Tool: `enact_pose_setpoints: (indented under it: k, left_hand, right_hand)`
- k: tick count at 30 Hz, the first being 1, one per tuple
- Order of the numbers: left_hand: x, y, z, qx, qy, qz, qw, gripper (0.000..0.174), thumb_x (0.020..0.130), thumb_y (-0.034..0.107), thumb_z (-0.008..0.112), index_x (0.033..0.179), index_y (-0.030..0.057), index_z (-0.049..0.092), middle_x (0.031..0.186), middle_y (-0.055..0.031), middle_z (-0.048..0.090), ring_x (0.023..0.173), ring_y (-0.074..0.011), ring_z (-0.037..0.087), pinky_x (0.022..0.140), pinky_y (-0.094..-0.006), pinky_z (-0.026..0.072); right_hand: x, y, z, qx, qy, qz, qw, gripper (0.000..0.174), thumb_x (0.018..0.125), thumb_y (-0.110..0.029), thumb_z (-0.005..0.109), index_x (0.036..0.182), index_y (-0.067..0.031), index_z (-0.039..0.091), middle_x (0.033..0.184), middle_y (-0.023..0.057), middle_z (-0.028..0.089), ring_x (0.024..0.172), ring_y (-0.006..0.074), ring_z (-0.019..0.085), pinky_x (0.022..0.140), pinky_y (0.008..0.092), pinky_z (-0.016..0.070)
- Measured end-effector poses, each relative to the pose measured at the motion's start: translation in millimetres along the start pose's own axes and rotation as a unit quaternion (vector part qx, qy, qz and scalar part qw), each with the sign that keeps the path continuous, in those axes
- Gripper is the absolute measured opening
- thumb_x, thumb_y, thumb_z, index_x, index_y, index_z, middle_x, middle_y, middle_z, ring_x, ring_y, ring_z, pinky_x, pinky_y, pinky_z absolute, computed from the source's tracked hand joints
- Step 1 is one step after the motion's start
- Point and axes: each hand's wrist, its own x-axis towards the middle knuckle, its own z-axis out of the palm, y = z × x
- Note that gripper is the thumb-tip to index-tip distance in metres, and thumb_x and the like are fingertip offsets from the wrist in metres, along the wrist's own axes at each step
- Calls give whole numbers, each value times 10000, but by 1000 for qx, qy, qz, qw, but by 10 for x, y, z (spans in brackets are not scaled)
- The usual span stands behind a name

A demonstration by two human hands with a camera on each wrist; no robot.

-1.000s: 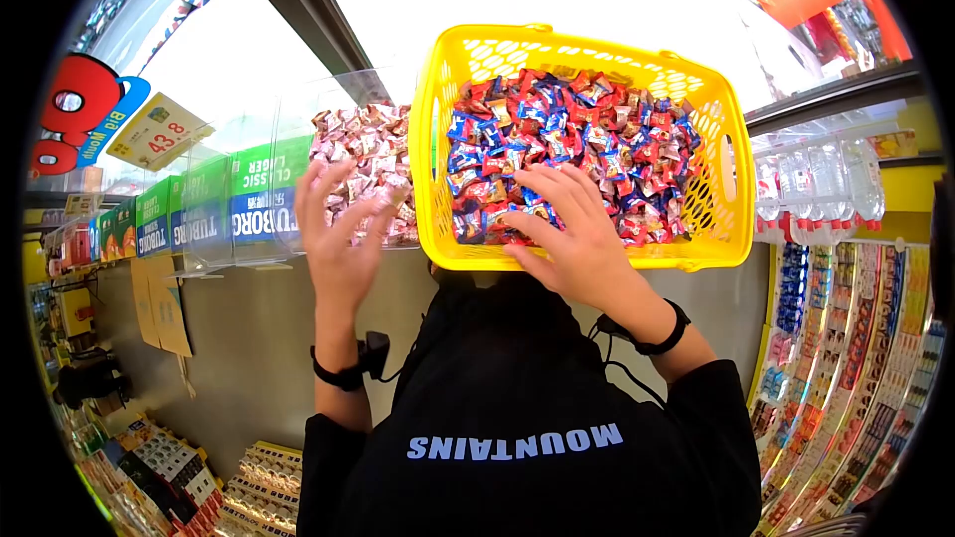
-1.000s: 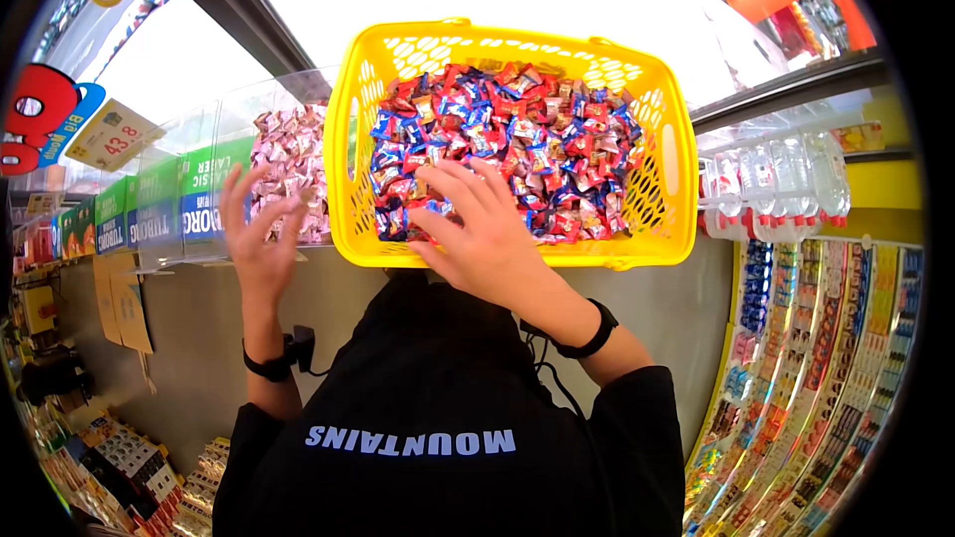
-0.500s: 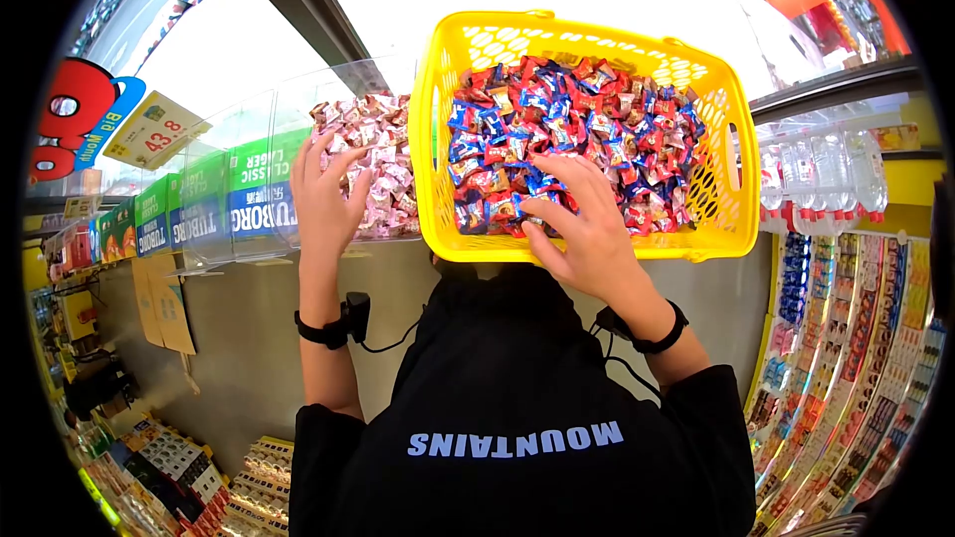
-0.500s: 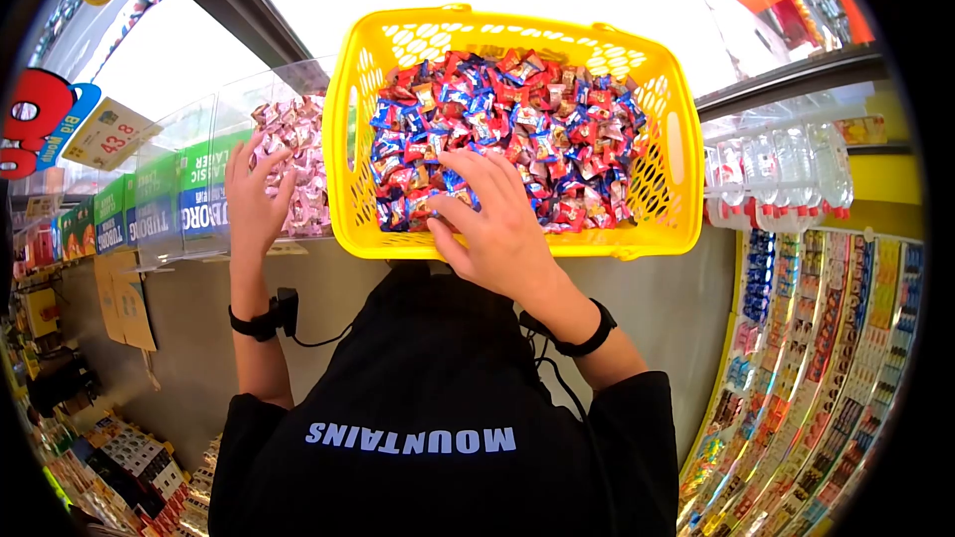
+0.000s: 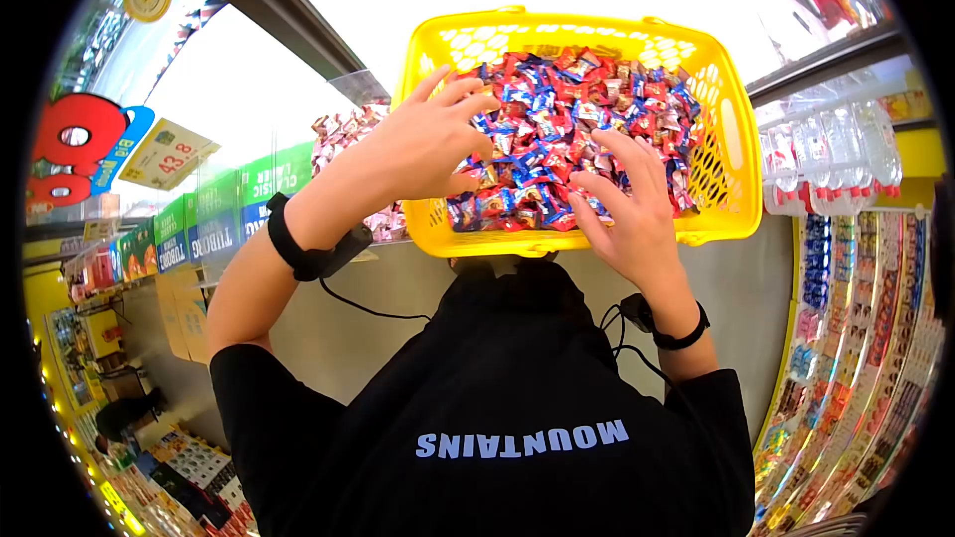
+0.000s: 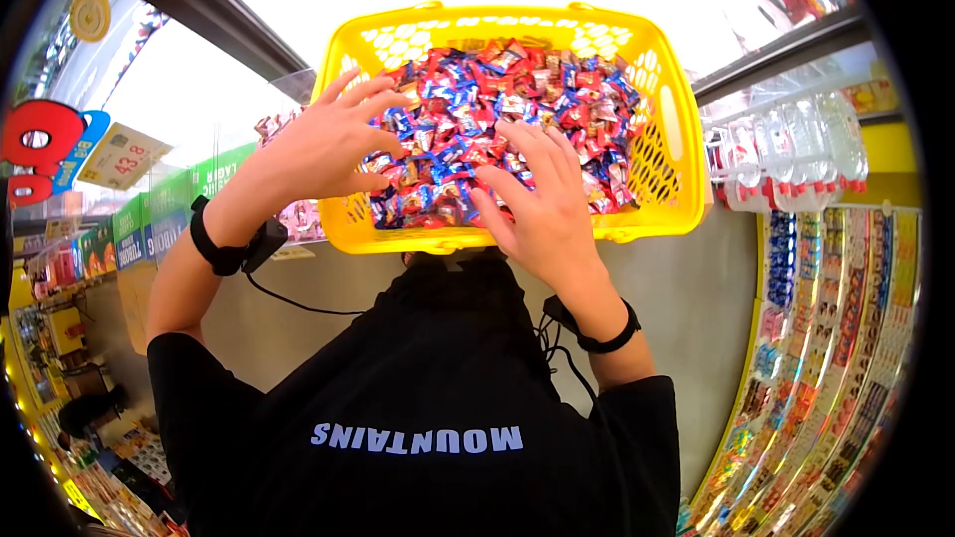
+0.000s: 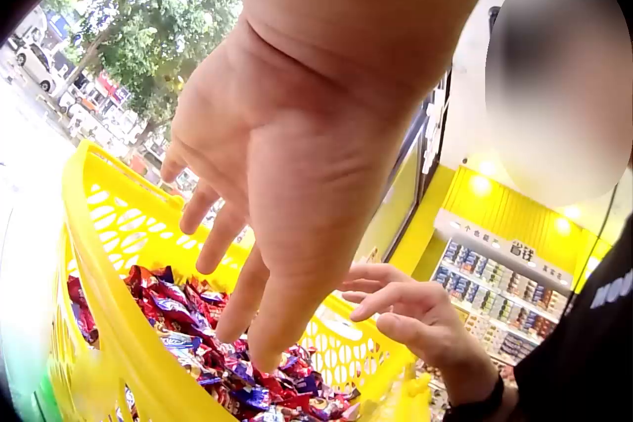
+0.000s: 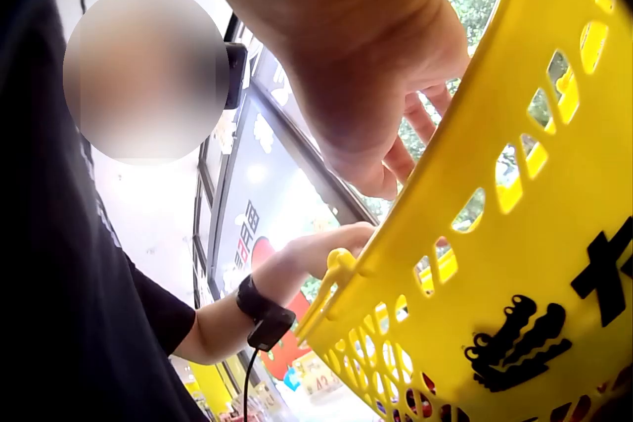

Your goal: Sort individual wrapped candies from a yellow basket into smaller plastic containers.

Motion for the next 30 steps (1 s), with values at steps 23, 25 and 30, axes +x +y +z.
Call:
enact_pose_setpoints:
  k: [23, 25, 30]
  left_hand:
    - [1297, 523, 625, -34, -189, 191, 963, 566, 728, 334, 948, 1252, 238, 756, 1675, -92, 426, 1624, -353, 287, 1315, -623, 236]
    - [1288, 471, 671, -19, -172, 167, 971, 658, 706, 342, 959, 1317, 267, 725, 1693, -70, 402, 1637, -341, 264, 1325, -617, 217]
    - [1325, 312, 648, 75, -112, 129, 982, 813, 628, 316, 992, 1382, 288, 688, 1712, -29, 413, 1624, -344, 301, 1337, -579, 223]
  right_hand:
    - [-596, 869, -634, -61, 84, 113, 988, 191, 851, -120, 836, 1027, -79, 777, 1351, 135, 684, 1265, 337, 653, 1154, 550, 442]
    - [-579, 874, -641, -61, 77, 108, 989, 186, 850, -122, 833, 1023, -82, 777, 1354, 135, 683, 1260, 335, 657, 1146, 544, 450]
    - [-558, 895, -618, -59, 65, 110, 990, 176, 849, -129, 824, 1015, -89, 780, 1340, 128, 697, 1242, 330, 672, 1130, 532, 465]
